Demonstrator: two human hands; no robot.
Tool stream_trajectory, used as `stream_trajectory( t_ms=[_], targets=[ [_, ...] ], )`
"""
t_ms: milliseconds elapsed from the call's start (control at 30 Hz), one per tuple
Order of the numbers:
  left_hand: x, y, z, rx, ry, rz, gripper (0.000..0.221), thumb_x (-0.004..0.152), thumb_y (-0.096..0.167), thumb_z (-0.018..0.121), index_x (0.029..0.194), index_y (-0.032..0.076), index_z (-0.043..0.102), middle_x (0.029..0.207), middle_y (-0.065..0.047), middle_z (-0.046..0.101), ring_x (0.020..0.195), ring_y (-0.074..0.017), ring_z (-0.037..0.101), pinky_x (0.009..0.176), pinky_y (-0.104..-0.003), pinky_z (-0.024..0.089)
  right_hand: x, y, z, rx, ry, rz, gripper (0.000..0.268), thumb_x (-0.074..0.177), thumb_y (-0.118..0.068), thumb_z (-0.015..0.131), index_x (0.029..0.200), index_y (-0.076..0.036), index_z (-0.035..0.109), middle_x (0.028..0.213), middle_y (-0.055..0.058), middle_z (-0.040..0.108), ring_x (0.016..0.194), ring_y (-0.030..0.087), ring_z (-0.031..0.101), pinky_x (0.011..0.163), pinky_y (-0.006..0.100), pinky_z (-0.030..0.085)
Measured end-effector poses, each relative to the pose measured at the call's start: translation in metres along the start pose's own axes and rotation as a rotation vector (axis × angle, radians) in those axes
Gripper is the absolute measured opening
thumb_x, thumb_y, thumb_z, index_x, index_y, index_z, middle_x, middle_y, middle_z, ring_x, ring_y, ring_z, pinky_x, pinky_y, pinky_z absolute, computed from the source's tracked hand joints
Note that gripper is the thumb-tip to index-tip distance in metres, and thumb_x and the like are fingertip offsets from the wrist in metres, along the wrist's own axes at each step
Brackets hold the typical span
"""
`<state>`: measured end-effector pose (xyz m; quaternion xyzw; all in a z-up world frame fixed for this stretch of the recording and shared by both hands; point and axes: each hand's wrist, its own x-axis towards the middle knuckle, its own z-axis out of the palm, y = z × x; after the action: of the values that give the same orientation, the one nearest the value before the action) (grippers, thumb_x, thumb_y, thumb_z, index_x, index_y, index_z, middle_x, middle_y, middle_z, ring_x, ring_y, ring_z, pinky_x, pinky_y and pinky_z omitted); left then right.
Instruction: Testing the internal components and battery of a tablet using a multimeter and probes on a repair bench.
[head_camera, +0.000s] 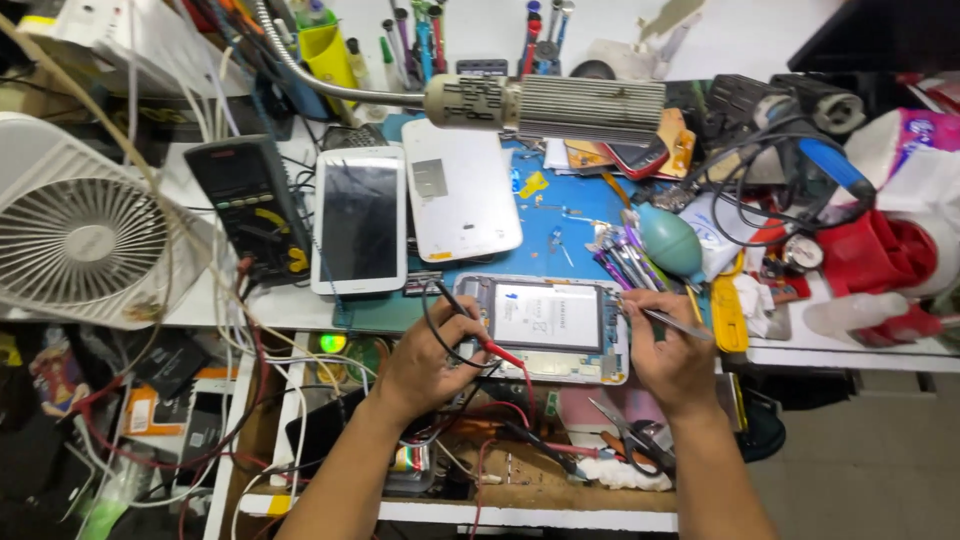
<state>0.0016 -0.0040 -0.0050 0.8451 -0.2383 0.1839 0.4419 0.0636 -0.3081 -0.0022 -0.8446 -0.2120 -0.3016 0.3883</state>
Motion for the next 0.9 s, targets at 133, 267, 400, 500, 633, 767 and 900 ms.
stream_trajectory(
  t_ms=[133,267,400,500,633,767,900],
  targets=[
    [0.0008,0.0041,-0.0004,0.022,0.006,-0.035,0.017,0.084,0.017,0.077,0.099,0.017,0.069,0.109,-0.006,0.064,0.097,-0.0321,0.071,0.082,-0.041,0.059,0.0014,-0.0018,-0.0003,0.01,0.0,-0.01,0.018,0.095,-0.002,0.077,0.092,-0.007,0.06,0.093,0.008,0.079,0.082,0.028,0.077,0.074,0.035,0.059],
    [0.001,0.0029,-0.0007,0.027,0.021,-0.031,0.016,0.084,0.016,0.076,0.098,0.016,0.069,0.108,-0.006,0.064,0.095,-0.0324,0.071,0.082,-0.04,0.06,0.0046,-0.0065,-0.0027,0.047,-0.024,0.01,0.016,0.096,-0.001,0.074,0.093,-0.006,0.059,0.093,0.009,0.079,0.082,0.028,0.077,0.073,0.036,0.06],
    [0.0025,0.004,-0.0005,0.029,0.029,-0.009,0.015,0.084,0.014,0.076,0.097,0.015,0.069,0.107,-0.008,0.064,0.095,-0.0342,0.071,0.08,-0.042,0.06,0.0043,-0.0053,-0.0034,0.047,-0.041,0.008,0.016,0.096,-0.002,0.074,0.093,-0.006,0.059,0.093,0.009,0.079,0.082,0.029,0.077,0.074,0.037,0.06],
    [0.0041,0.0065,-0.0012,0.015,0.041,-0.009,0.014,0.084,0.014,0.076,0.096,0.015,0.068,0.107,-0.008,0.064,0.096,-0.0343,0.071,0.081,-0.041,0.06,0.0046,-0.0064,-0.0036,0.054,-0.043,0.015,0.015,0.097,-0.002,0.073,0.093,-0.006,0.058,0.094,0.01,0.079,0.083,0.029,0.077,0.074,0.037,0.06],
    [0.0036,0.0058,-0.0002,0.01,0.043,-0.011,0.014,0.084,0.013,0.076,0.095,0.014,0.069,0.105,-0.008,0.064,0.094,-0.0344,0.071,0.08,-0.042,0.06,0.0038,-0.0052,-0.0041,0.044,-0.049,0.015,0.015,0.097,-0.003,0.072,0.093,-0.007,0.058,0.094,0.009,0.079,0.084,0.029,0.077,0.075,0.037,0.06],
    [0.0048,0.0073,-0.0016,0.003,0.033,-0.015,0.014,0.084,0.011,0.076,0.095,0.014,0.068,0.104,-0.009,0.064,0.093,-0.0353,0.071,0.079,-0.043,0.061,0.0058,-0.0083,-0.005,0.044,-0.054,0.005,0.015,0.097,-0.003,0.072,0.094,-0.007,0.057,0.094,0.009,0.079,0.083,0.028,0.077,0.076,0.037,0.061],
    [0.0047,0.008,-0.002,0.006,0.033,-0.019,0.013,0.084,0.011,0.076,0.094,0.013,0.068,0.104,-0.009,0.064,0.094,-0.0352,0.071,0.079,-0.042,0.061,0.0054,-0.0075,-0.0046,0.038,-0.053,0.0,0.015,0.098,-0.003,0.072,0.094,-0.007,0.057,0.095,0.009,0.079,0.084,0.029,0.077,0.076,0.037,0.06]
  ],
)
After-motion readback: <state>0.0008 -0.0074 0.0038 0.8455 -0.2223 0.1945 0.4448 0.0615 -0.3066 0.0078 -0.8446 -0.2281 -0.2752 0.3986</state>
